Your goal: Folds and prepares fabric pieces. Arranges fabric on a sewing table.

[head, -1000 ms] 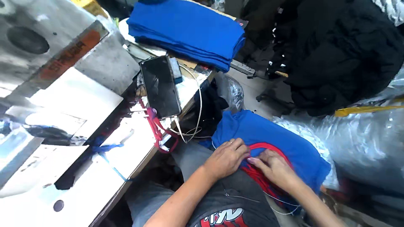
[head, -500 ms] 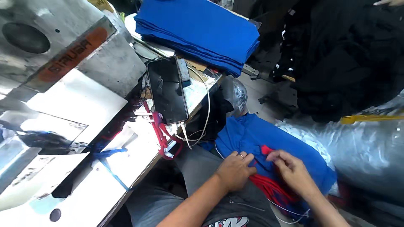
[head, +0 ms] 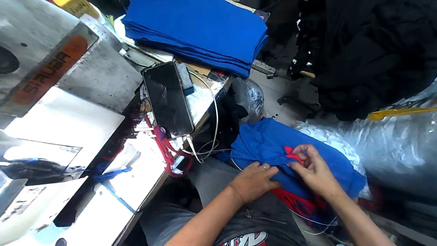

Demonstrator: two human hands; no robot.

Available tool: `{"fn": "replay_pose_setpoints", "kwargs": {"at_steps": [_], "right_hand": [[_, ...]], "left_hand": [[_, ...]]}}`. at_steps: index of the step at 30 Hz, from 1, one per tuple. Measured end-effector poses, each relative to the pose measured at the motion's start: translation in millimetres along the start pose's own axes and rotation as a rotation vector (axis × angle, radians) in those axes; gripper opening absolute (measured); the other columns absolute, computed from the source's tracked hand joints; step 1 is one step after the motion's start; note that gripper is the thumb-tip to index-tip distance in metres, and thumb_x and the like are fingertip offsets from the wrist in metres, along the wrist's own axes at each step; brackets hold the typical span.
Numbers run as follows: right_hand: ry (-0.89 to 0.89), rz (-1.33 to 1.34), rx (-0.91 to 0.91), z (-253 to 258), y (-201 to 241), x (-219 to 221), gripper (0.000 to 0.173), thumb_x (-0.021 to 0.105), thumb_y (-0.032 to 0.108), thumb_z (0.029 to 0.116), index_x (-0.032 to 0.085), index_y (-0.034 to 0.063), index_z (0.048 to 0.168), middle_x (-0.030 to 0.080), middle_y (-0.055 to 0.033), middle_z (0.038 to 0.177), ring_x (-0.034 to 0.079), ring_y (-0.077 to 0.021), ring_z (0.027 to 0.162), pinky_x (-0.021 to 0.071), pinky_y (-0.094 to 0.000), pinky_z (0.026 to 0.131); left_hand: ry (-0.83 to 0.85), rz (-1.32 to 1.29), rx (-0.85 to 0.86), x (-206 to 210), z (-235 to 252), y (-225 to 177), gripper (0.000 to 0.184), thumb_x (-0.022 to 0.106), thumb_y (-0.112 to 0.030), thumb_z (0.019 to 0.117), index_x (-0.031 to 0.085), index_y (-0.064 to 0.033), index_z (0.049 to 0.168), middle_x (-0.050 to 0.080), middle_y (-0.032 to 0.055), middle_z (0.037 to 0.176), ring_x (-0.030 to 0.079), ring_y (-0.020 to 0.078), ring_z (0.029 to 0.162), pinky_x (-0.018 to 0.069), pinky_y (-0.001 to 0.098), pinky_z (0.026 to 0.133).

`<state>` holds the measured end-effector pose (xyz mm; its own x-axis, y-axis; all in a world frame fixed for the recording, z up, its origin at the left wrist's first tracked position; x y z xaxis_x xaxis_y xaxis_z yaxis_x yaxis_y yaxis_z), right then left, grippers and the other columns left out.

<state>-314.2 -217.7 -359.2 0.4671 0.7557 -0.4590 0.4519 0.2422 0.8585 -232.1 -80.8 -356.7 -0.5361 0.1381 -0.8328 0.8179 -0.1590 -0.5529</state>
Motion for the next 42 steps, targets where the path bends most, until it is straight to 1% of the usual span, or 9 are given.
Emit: {"fn": "replay_pose_setpoints", "kwargs": {"at_steps": [3,7,12,16,24,31,35,39,42], "right_hand": [[0.059,0.148,-0.062,-1.6,4.1,1.1,0.033,0.06,0.001,0.0921,0.053,0.0114,0.123,0.071,0.0038,0.098,0.067,-0.0013,0.081,0.0567,-0.0203,0.073],[0.097,0.053,-0.201,-5.5,1.6,-5.2,0.029,0.049,0.004,0.0917,0.074,0.0141,0.08,0.071,0.0077,0.086,0.066,-0.0017,0.086,0.0556,-0.0221,0.08],[0.24,-0.117,-0.136,-14.6,3.0,21.2,0.038,0.071,0.046,0.0873,0.076,0.0151,0.109,0.067,0.0017,0.106,0.062,-0.007,0.101,0.054,-0.0308,0.088],[-0.013,-0.134,-0.077,1.4,4.7,5.4,0.017,0.065,0.019,0.0987,0.068,0.0045,0.09,0.064,-0.0019,0.076,0.06,-0.0096,0.068,0.0512,-0.0316,0.063],[-0.115,-0.051,0.045,17.3,3.5,-6.5,0.036,0.058,0.034,0.1045,0.057,0.0121,0.076,0.048,0.0029,0.059,0.045,-0.006,0.052,0.036,-0.024,0.05],[-0.141,0.197,0.142,10.4,-2.7,-21.7,0.012,0.065,0.018,0.1007,0.06,0.0086,0.107,0.061,-0.0011,0.074,0.056,-0.0071,0.061,0.0478,-0.0246,0.058],[-0.067,0.215,0.115,11.9,5.7,-9.6,0.032,0.064,0.009,0.0995,0.052,0.015,0.129,0.069,-0.0031,0.082,0.061,-0.0082,0.061,0.0516,-0.0247,0.057],[0.005,0.074,-0.076,14.4,7.1,-21.6,0.017,0.052,0.005,0.1028,0.066,0.0096,0.111,0.069,0.0008,0.1,0.063,-0.0053,0.084,0.0531,-0.025,0.075],[0.042,0.011,-0.148,13.7,4.6,-23.0,0.035,0.045,-0.008,0.0973,0.075,0.0083,0.087,0.072,-0.0006,0.097,0.066,-0.0103,0.097,0.0538,-0.0302,0.088]], "left_hand": [[0.278,-0.002,-0.156,11.0,1.5,9.9,0.034,0.05,0.003,0.1004,0.072,-0.0104,0.121,0.061,0.0191,0.132,0.057,0.0369,0.125,0.0471,0.053,0.101],[0.327,-0.074,-0.248,-7.1,1.7,11.8,0.032,0.048,-0.005,0.1048,0.07,-0.0125,0.127,0.062,0.0178,0.134,0.056,0.0352,0.128,0.0444,0.0519,0.104],[-0.185,-0.155,-0.184,-43.8,11.3,7.8,0.015,0.061,-0.008,0.1004,0.071,-0.0035,0.109,0.067,0.0132,0.098,0.069,0.0272,0.092,0.0592,0.0417,0.081],[-0.399,-0.106,0.047,-35.5,2.7,-4.5,0.011,0.065,-0.003,0.0948,0.073,-0.0045,0.101,0.069,0.0119,0.094,0.071,0.0255,0.087,0.0607,0.0397,0.076],[0.259,-0.04,-0.303,16.1,7.0,23.1,0.029,0.057,-0.008,0.1015,0.069,-0.0114,0.127,0.056,0.0174,0.143,0.051,0.0382,0.134,0.045,0.0551,0.104],[0.159,-0.045,-0.025,14.9,15.7,-7.0,0.036,0.052,0.003,0.0999,0.069,-0.0135,0.127,0.064,0.0179,0.131,0.06,0.0375,0.123,0.0465,0.0556,0.101],[0.364,0.024,-0.161,25.8,29.3,-0.5,0.039,0.053,-0.038,0.1057,0.067,-0.0141,0.133,0.053,0.0173,0.147,0.049,0.037,0.136,0.0387,0.0568,0.108],[0.489,0.038,-0.236,17.4,25.4,3.9,0.06,0.048,-0.053,0.1043,0.07,0.0004,0.121,0.058,0.0203,0.141,0.05,0.0363,0.135,0.0355,0.0541,0.111],[0.297,0.031,-0.136,11.0,15.9,8.0,0.034,0.055,-0.033,0.1053,0.071,-0.0069,0.12,0.067,0.0178,0.126,0.062,0.0367,0.12,0.0471,0.0541,0.099]]}}
Point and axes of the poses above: each hand's wrist, its own z-axis towards the middle knuckle, its own x-axis out of the palm, y = z × x, the point moved 7 cm from there along z, towards the middle knuckle
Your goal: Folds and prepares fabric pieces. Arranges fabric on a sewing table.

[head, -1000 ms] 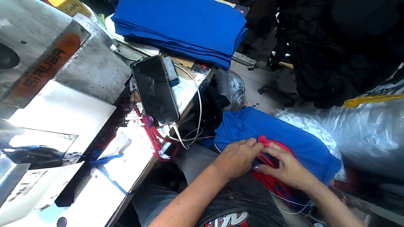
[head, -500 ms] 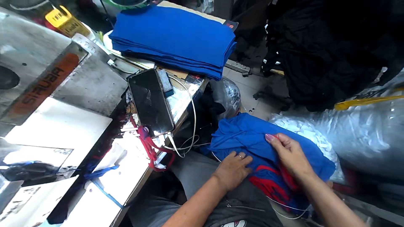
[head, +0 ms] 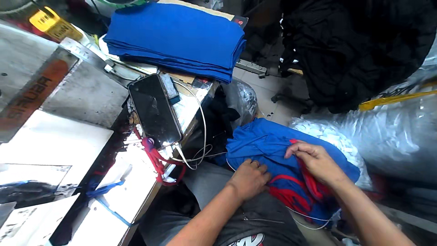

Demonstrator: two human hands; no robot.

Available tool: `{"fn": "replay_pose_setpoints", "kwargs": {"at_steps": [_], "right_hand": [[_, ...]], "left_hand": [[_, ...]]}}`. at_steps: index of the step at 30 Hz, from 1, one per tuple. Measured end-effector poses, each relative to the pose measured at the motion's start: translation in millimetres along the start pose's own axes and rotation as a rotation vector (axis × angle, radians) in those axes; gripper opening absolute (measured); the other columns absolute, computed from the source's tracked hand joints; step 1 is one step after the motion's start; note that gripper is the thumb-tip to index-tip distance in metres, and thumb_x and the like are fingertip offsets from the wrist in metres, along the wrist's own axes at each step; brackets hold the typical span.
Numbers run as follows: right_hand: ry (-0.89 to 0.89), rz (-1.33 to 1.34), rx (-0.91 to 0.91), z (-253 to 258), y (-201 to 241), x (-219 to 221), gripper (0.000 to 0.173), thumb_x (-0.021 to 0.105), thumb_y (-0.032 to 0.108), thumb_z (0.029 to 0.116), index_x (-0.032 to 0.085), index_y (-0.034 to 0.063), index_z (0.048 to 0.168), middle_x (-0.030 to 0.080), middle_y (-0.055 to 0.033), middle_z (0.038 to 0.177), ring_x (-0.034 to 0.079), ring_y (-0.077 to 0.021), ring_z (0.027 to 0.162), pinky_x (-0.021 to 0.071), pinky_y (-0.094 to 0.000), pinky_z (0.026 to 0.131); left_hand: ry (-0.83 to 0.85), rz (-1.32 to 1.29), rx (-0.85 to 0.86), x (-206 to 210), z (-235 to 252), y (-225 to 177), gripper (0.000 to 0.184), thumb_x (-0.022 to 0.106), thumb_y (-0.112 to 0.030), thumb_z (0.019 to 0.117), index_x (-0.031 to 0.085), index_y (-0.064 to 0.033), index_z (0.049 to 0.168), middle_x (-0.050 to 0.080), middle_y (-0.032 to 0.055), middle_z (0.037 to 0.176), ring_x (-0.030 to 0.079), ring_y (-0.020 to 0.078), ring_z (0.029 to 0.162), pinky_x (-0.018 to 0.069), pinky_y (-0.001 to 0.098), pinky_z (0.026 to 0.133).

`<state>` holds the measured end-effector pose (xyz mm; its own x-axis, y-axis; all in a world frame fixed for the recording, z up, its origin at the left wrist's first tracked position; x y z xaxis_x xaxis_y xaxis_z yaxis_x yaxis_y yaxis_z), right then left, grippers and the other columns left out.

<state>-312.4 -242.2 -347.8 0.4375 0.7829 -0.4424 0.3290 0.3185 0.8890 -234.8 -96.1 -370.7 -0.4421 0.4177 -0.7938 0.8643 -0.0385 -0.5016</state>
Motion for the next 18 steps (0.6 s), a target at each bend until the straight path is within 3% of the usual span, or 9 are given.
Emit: {"fn": "replay_pose_setpoints", "kwargs": {"at_steps": [1,2,4,5,7,9,12,15,18], "right_hand": [[0.015,-0.012,0.013,-0.7,-1.4,1.9,0.037,0.045,-0.008,0.0968,0.076,0.0088,0.086,0.072,-0.0012,0.097,0.065,-0.0117,0.099,0.0534,-0.0316,0.09],[0.028,-0.019,0.029,-1.5,-2.4,4.2,0.037,0.045,-0.009,0.0975,0.077,0.0085,0.087,0.072,-0.0023,0.098,0.065,-0.013,0.101,0.053,-0.033,0.092],[0.04,-0.032,0.042,-2.5,-4.1,9.0,0.037,0.045,-0.008,0.0982,0.077,0.0088,0.088,0.073,-0.0023,0.099,0.065,-0.0135,0.102,0.0525,-0.034,0.093],[0.044,-0.048,0.047,-2.7,-4.1,9.9,0.037,0.046,-0.007,0.099,0.077,0.0089,0.089,0.073,-0.0024,0.099,0.066,-0.014,0.101,0.0526,-0.0348,0.093],[0.049,-0.099,0.053,-4.3,-5.1,8.7,0.036,0.047,-0.007,0.0993,0.078,0.0096,0.09,0.073,-0.003,0.1,0.065,-0.0155,0.1,0.0523,-0.0365,0.092],[0.053,-0.14,0.051,-6.4,-6.7,6.3,0.036,0.047,-0.008,0.0989,0.077,0.0093,0.09,0.072,-0.0044,0.099,0.065,-0.0178,0.1,0.0522,-0.0385,0.091],[0.055,-0.156,0.07,-7.5,-9.4,5.0,0.037,0.045,-0.008,0.0992,0.077,0.0097,0.091,0.073,-0.0045,0.101,0.066,-0.0189,0.102,0.0525,-0.0404,0.092],[0.082,-0.132,0.082,-10.0,-9.2,5.6,0.037,0.045,-0.006,0.0999,0.078,0.0101,0.094,0.073,-0.0035,0.101,0.066,-0.0179,0.105,0.0519,-0.0405,0.096],[0.173,-0.11,0.125,-17.7,-6.4,8.1,0.02,0.059,0.007,0.0942,0.077,0.0108,0.101,0.068,-0.0052,0.105,0.064,-0.017,0.1,0.0536,-0.0392,0.085]], "left_hand": [[-0.071,-0.006,0.07,-0.8,-0.9,-3.5,0.025,0.054,-0.019,0.1049,0.071,-0.0119,0.122,0.068,0.0179,0.123,0.065,0.0378,0.115,0.0507,0.0552,0.094],[-0.062,-0.02,0.113,-0.1,0.1,-8.5,0.033,0.052,-0.005,0.1028,0.07,-0.0163,0.127,0.066,0.0187,0.127,0.064,0.0394,0.117,0.0505,0.0571,0.093],[0.053,-0.013,0.087,5.6,6.6,-14.1,0.045,0.049,0.005,0.1,0.069,-0.0182,0.132,0.06,0.0176,0.138,0.056,0.0394,0.127,0.0461,0.0588,0.099],[0.141,0.007,0.034,8.3,10.2,-13.0,0.042,0.048,0.003,0.1012,0.068,-0.0158,0.132,0.055,0.0167,0.144,0.051,0.0386,0.132,0.0428,0.0588,0.104],[0.245,0.045,-0.036,10.0,13.7,-7.1,0.031,0.049,-0.019,0.1076,0.067,-0.0136,0.133,0.051,0.0144,0.149,0.047,0.0365,0.138,0.0389,0.0577,0.108],[0.27,0.045,-0.07,6.5,12.0,-2.5,0.043,0.05,-0.041,0.1067,0.069,-0.0087,0.128,0.053,0.0148,0.148,0.047,0.0355,0.138,0.0364,0.0573,0.11],[0.245,0.056,-0.075,-2.0,7.9,0.8,0.05,0.054,-0.049,0.1033,0.071,-0.0054,0.121,0.06,0.0159,0.139,0.052,0.0349,0.133,0.039,0.0555,0.107],[0.183,-0.006,-0.061,-9.0,5.9,1.2,0.028,0.06,-0.023,0.1024,0.071,-0.0052,0.12,0.064,0.016,0.132,0.056,0.0356,0.129,0.0427,0.0534,0.106],[0.077,-0.107,-0.033,-25.7,2.1,-1.1,0.026,0.057,-0.006,0.1004,0.071,-0.004,0.123,0.068,0.0185,0.123,0.06,0.0361,0.123,0.0458,0.0507,0.106]]}}
Point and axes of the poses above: each hand's wrist, its own z-axis towards the middle knuckle, its own x-axis out of the palm, y = z × x, the point moved 7 cm from there along z, towards the middle knuckle
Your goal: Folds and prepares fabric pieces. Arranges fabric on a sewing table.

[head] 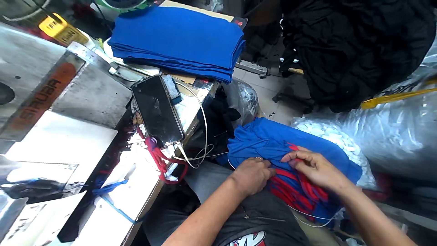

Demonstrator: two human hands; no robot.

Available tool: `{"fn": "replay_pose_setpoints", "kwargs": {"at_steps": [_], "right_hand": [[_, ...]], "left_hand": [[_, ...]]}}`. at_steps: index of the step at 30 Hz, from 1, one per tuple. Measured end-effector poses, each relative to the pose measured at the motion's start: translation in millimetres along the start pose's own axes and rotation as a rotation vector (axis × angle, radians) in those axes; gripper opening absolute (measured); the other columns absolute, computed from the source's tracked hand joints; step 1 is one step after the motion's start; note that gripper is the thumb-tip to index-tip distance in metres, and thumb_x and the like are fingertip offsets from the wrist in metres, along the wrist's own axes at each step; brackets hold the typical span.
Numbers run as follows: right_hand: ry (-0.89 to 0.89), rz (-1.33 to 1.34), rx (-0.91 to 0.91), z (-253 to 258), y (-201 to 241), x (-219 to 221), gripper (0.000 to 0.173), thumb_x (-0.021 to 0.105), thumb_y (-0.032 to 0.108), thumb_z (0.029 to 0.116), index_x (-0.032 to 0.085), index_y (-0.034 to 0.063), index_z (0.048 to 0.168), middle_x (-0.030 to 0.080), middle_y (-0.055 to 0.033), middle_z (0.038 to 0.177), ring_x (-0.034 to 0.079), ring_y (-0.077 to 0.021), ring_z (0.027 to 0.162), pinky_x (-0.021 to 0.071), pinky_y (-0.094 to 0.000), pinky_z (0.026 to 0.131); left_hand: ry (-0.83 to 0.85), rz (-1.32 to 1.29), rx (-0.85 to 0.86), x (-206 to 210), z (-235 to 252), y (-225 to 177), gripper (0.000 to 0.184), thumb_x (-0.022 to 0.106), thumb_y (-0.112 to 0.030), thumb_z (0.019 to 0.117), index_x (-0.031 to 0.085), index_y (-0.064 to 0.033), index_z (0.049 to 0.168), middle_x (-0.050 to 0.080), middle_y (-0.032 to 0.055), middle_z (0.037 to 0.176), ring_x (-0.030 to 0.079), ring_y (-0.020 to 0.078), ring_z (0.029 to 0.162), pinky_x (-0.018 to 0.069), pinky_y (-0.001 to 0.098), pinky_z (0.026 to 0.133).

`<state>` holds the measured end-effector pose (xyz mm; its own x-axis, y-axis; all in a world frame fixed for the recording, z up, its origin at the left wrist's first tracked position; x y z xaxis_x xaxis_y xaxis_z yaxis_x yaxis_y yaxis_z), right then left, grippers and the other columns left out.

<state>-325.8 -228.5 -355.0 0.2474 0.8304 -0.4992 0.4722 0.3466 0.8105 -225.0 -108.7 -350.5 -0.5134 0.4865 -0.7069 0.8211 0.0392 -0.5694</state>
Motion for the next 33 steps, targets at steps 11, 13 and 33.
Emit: {"fn": "replay_pose_setpoints", "kwargs": {"at_steps": [11,13,33], "right_hand": [[-0.318,-0.155,-0.124,0.5,17.3,-6.2,0.029,0.051,0.019,0.0999,0.07,0.0005,0.09,0.066,-0.0086,0.088,0.064,-0.0171,0.081,0.0526,-0.0381,0.072],[-0.339,-0.126,-0.086,2.7,16.0,-16.9,0.026,0.054,0.02,0.102,0.068,0.0031,0.089,0.064,-0.0061,0.083,0.063,-0.0143,0.076,0.051,-0.0369,0.069],[-0.225,0.06,0.06,6.0,-3.5,-15.3,0.018,0.058,0.014,0.1031,0.07,0.0059,0.093,0.067,-0.0019,0.09,0.063,-0.0079,0.083,0.0522,-0.0319,0.076]], "left_hand": [[-0.837,0.155,0.391,-25.1,-27.1,-35.1,0.007,0.066,-0.008,0.0949,0.072,-0.0081,0.1,0.069,0.012,0.103,0.068,0.0272,0.1,0.0574,0.04,0.087],[-0.589,0.105,0.265,5.5,-11.4,-23.9,0.012,0.065,-0.012,0.0967,0.073,-0.0039,0.103,0.071,0.015,0.105,0.071,0.0298,0.1,0.0587,0.0427,0.087],[0.215,0.067,-0.17,23.6,0.1,1.0,0.041,0.048,-0.035,0.1082,0.062,-0.0047,0.133,0.065,0.0186,0.131,0.056,0.036,0.129,0.0351,0.0536,0.112]]}}
Point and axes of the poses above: each hand's wrist, its own z-axis towards the middle knuckle, its own x-axis out of the palm, y = z × x, the point moved 7 cm from there along z, towards the middle knuckle
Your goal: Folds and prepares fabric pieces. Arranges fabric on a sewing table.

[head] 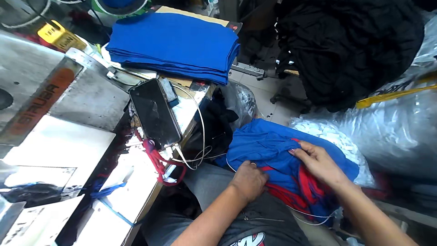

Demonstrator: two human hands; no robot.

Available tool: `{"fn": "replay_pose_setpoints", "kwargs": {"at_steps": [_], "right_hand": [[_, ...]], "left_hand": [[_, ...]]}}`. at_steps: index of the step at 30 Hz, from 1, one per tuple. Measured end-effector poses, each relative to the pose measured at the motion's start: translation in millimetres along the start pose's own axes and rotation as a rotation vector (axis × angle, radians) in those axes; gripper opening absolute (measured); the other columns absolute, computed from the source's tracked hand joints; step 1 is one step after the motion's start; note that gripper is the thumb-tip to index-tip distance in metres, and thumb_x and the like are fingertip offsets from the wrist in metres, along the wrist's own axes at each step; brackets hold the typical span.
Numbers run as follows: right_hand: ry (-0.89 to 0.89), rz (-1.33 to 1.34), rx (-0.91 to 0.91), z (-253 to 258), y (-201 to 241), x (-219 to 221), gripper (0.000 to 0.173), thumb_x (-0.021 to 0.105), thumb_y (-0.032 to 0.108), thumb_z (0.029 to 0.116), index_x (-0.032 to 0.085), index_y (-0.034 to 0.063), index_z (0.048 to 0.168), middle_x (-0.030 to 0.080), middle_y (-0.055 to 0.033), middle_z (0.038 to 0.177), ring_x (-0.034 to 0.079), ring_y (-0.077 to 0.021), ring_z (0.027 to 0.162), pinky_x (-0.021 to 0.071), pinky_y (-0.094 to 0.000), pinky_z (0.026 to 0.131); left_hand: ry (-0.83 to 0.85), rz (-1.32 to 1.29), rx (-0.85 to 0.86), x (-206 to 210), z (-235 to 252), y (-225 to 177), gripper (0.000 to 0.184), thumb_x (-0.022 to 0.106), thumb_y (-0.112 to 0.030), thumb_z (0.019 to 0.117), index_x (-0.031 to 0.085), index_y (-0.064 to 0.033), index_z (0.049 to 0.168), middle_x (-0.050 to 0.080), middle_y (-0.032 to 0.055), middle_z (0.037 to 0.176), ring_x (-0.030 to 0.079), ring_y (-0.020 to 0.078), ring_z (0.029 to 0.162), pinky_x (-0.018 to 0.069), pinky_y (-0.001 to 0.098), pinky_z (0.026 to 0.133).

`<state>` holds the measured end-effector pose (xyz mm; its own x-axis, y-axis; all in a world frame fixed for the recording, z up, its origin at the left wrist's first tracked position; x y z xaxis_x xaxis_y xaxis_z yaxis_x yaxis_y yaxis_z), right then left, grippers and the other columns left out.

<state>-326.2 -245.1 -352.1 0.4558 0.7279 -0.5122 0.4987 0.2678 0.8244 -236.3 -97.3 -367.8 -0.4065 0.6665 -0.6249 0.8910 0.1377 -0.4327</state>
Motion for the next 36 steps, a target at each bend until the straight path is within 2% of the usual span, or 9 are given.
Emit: {"fn": "replay_pose_setpoints", "kwargs": {"at_steps": [5,8,11,15,19,22,25,29,36], "right_hand": [[0.267,-0.005,-0.079,-11.4,8.6,14.8,0.034,0.066,0.037,0.0882,0.074,0.011,0.108,0.068,-0.0028,0.118,0.063,-0.0096,0.11,0.0538,-0.0339,0.094],[0.255,-0.065,-0.084,-12.8,13.1,16.2,0.054,0.076,0.045,0.0801,0.071,0.0094,0.12,0.064,-0.0083,0.126,0.061,-0.0146,0.116,0.0521,-0.0386,0.096],[0.217,-0.133,-0.101,-10.8,12.6,21.6,0.055,0.081,0.042,0.0741,0.072,0.0059,0.114,0.064,-0.0125,0.122,0.063,-0.0208,0.11,0.0538,-0.0448,0.091],[0.072,-0.148,-0.219,-13.3,18.7,24.5,0.023,0.067,0.015,0.087,0.075,-0.0012,0.102,0.07,-0.0169,0.107,0.069,-0.026,0.098,0.0567,-0.046,0.083],[0.049,0.047,-0.019,-4.7,16.6,9.4,0.011,0.064,0.005,0.0974,0.071,0.0024,0.106,0.071,-0.0047,0.093,0.067,-0.0082,0.085,0.0557,-0.0315,0.079],[0.011,0.094,-0.032,-0.4,24.1,0.7,0.005,0.065,0.006,0.0939,0.07,0.0064,0.097,0.068,0.0021,0.082,0.064,-0.0013,0.075,0.0538,-0.0239,0.071],[0.015,0.069,-0.038,0.9,21.9,-4.2,0.007,0.061,0.007,0.0959,0.068,0.0061,0.095,0.066,0.0006,0.085,0.062,-0.0031,0.077,0.052,-0.026,0.072],[0.093,0.029,-0.084,-2.3,12.7,1.1,0.017,0.059,0.011,0.0966,0.073,0.0034,0.103,0.071,-0.0036,0.105,0.066,-0.0061,0.096,0.0544,-0.0301,0.086],[0.387,-0.178,-0.073,-21.3,14.2,8.3,0.08,0.081,0.045,0.071,0.056,0.0108,0.139,0.058,-0.0093,0.134,0.055,-0.0212,0.125,0.0484,-0.0467,0.103]], "left_hand": [[-0.612,-0.057,0.258,-55.6,-31.7,-7.9,0.023,0.061,-0.025,0.1021,0.076,-0.0069,0.098,0.072,0.0101,0.093,0.07,0.0278,0.094,0.0564,0.046,0.084],[-0.875,-0.034,0.339,-67.6,-36.8,-13.6,0.017,0.067,-0.019,0.0968,0.075,-0.007,0.089,0.068,0.0066,0.082,0.068,0.0239,0.082,0.0565,0.0391,0.073],[-1.023,-0.157,0.322,-61.0,-33.3,-11.4,0.016,0.067,-0.017,0.0963,0.075,-0.0056,0.089,0.07,0.0063,0.084,0.069,0.0216,0.082,0.0584,0.0368,0.074],[-1.197,-0.125,0.38,-56.9,-40.6,-18.0,0.012,0.068,-0.016,0.0961,0.075,-0.0068,0.094,0.07,0.0081,0.094,0.067,0.0231,0.09,0.0573,0.0375,0.079],[-0.829,0.048,0.528,-15.6,-23.3,-29.9,0.013,0.059,-0.004,0.0981,0.072,-0.0063,0.1,0.072,0.0112,0.102,0.071,0.0276,0.095,0.0582,0.0424,0.081],[-0.357,-0.028,0.183,17.3,12.4,-5.1,0.032,0.048,0.004,0.1009,0.067,-0.0001,0.127,0.065,0.017,0.133,0.062,0.0353,0.124,0.0506,0.0512,0.101],[-0.279,-0.018,0.076,5.9,9.3,-1.2,0.031,0.046,0.003,0.1018,0.069,0.0008,0.122,0.068,0.0185,0.124,0.064,0.0358,0.118,0.0514,0.0509,0.098],[-0.359,-0.074,0.165,-14.0,-8.1,-1.7,0.026,0.051,-0.016,0.1064,0.072,-0.0075,0.119,0.071,0.0149,0.117,0.066,0.0328,0.114,0.0474,0.0513,0.101],[-0.948,0.053,0.398,-49.4,-29.9,-27.8,0.012,0.065,-0.013,0.0941,0.076,-0.0101,0.09,0.069,0.0035,0.072,0.068,0.0219,0.076,0.0519,0.0383,0.071]]}}
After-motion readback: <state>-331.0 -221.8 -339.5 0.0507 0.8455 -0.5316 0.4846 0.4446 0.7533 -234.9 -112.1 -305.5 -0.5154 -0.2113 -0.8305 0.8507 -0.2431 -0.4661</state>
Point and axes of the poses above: each hand's wrist, its own z-axis towards the middle knuckle, its own x-axis out of the palm, y = z × x, the point moved 7 cm from there along z, towards the middle knuckle
